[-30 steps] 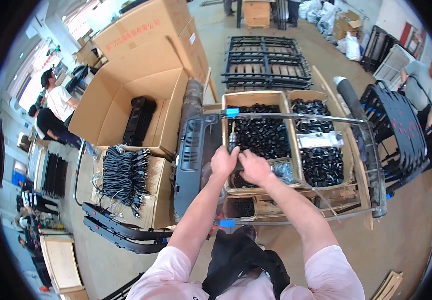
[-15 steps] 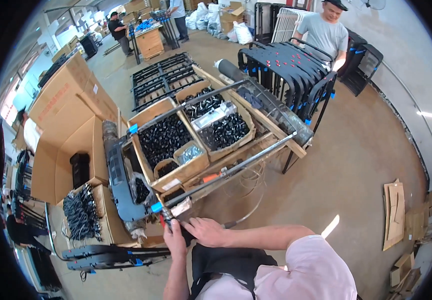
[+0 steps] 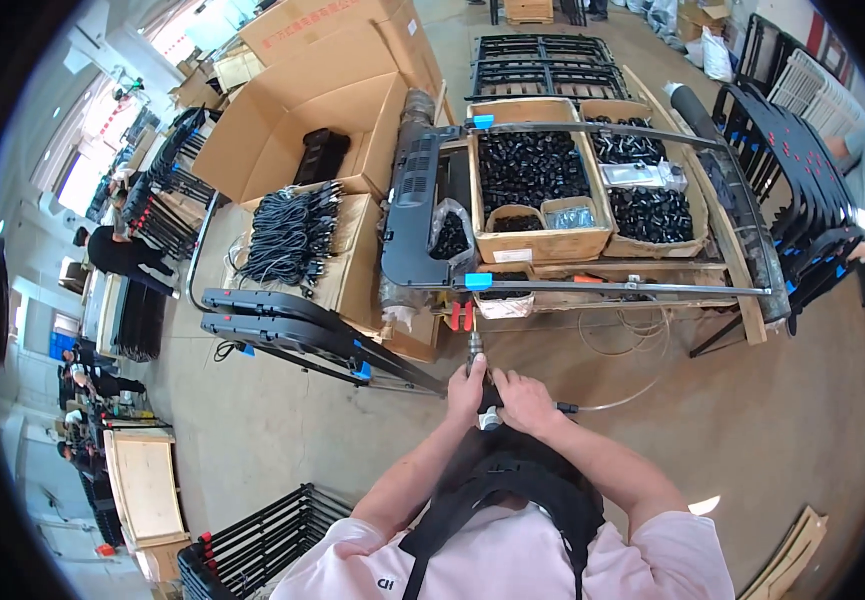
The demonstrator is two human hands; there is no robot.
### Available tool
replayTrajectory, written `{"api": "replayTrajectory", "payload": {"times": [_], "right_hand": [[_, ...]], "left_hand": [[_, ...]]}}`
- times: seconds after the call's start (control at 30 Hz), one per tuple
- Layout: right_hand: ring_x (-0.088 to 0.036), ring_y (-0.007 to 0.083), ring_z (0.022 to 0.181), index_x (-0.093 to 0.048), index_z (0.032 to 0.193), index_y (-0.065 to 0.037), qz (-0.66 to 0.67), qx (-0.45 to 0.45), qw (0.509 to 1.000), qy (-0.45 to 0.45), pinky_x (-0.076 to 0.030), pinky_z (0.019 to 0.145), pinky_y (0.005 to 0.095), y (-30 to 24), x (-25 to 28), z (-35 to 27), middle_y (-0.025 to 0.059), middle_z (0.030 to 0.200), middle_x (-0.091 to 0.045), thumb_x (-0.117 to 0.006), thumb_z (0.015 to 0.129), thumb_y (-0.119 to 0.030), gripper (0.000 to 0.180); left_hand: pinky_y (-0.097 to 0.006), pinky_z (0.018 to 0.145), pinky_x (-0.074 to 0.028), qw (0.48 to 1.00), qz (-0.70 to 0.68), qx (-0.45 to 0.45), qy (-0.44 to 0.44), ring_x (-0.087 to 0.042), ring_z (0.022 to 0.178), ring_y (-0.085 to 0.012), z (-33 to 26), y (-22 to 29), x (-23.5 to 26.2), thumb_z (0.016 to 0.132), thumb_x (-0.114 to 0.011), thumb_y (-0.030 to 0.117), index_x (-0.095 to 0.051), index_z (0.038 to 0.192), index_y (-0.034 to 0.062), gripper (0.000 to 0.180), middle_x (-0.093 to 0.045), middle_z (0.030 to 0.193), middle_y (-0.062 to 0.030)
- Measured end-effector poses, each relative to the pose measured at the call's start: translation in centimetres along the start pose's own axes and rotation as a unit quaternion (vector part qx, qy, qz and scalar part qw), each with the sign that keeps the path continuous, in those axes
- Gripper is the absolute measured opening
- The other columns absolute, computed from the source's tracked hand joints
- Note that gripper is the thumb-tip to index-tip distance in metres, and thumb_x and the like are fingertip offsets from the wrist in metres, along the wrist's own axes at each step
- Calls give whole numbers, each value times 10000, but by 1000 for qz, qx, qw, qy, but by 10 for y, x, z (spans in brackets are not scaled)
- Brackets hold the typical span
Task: Assembling plastic and metal components of a fitness machine using power tools in a factory workshop.
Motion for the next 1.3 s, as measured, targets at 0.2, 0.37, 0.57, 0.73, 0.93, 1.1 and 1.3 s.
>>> {"api": "replayTrajectory", "payload": {"times": [0.2,0.37,0.57,0.73,0.93,1.1,1.3], "right_hand": [[-715,414,1056,-473,1434,-5,4,2,1000,-2,-590,903,495,-9,-5,43,227,1130,-689,-855,791,-305,806],[-711,418,1081,-473,1428,-4,0,-29,999,-18,-588,918,495,-4,-10,54,234,1171,-691,-864,788,-321,814],[-713,425,1070,-476,1383,10,21,-39,999,-7,-593,895,502,-12,-5,57,243,1172,-699,-861,787,-317,781],[-714,445,1042,-458,1373,31,47,-67,996,-28,-588,899,513,-2,-16,58,263,1105,-718,-838,790,-261,755],[-714,453,1046,-429,1397,54,64,-52,996,-15,-587,904,511,-2,-11,64,287,1100,-720,-843,783,-263,806],[-709,451,1083,-366,1490,73,65,-46,997,-10,-578,939,503,4,-13,69,311,1142,-713,-837,780,-264,916],[-709,451,1082,-343,1508,83,50,-64,996,-25,-580,931,503,4,-7,72,320,1146,-714,-840,775,-266,952]], "left_hand": [[-336,749,-507,1000,-14,-6,0,-588,791,-134,37,17,19,1018,-685,548,-711,971,4,546,-664,852,-34],[-333,732,-502,1000,-1,-6,-25,-585,775,-128,49,24,19,1009,-696,553,-697,925,23,537,-665,842,-34],[-338,722,-493,999,17,-6,-35,-577,760,-131,56,22,24,1013,-691,545,-683,875,32,531,-656,807,-30],[-359,720,-488,998,59,-26,-25,-582,764,-145,50,38,29,1002,-693,545,-684,879,19,540,-650,803,-36],[-364,704,-484,996,71,-37,-27,-582,757,-151,58,45,27,1005,-688,532,-689,926,12,526,-648,811,-46],[-436,804,-534,996,69,-34,-39,-698,837,-266,64,44,22,988,-677,580,-705,958,3,578,-730,877,-145],[-429,802,-534,997,61,-34,-39,-686,831,-251,64,52,20,992,-687,560,-698,998,4,556,-725,885,-135]]}}
Point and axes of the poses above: each hand's wrist, its own z-axis towards the middle knuckle, its own x-axis out of the back of the hand, y = z × x, the point moved 10 cm from there along z, towards the middle knuckle
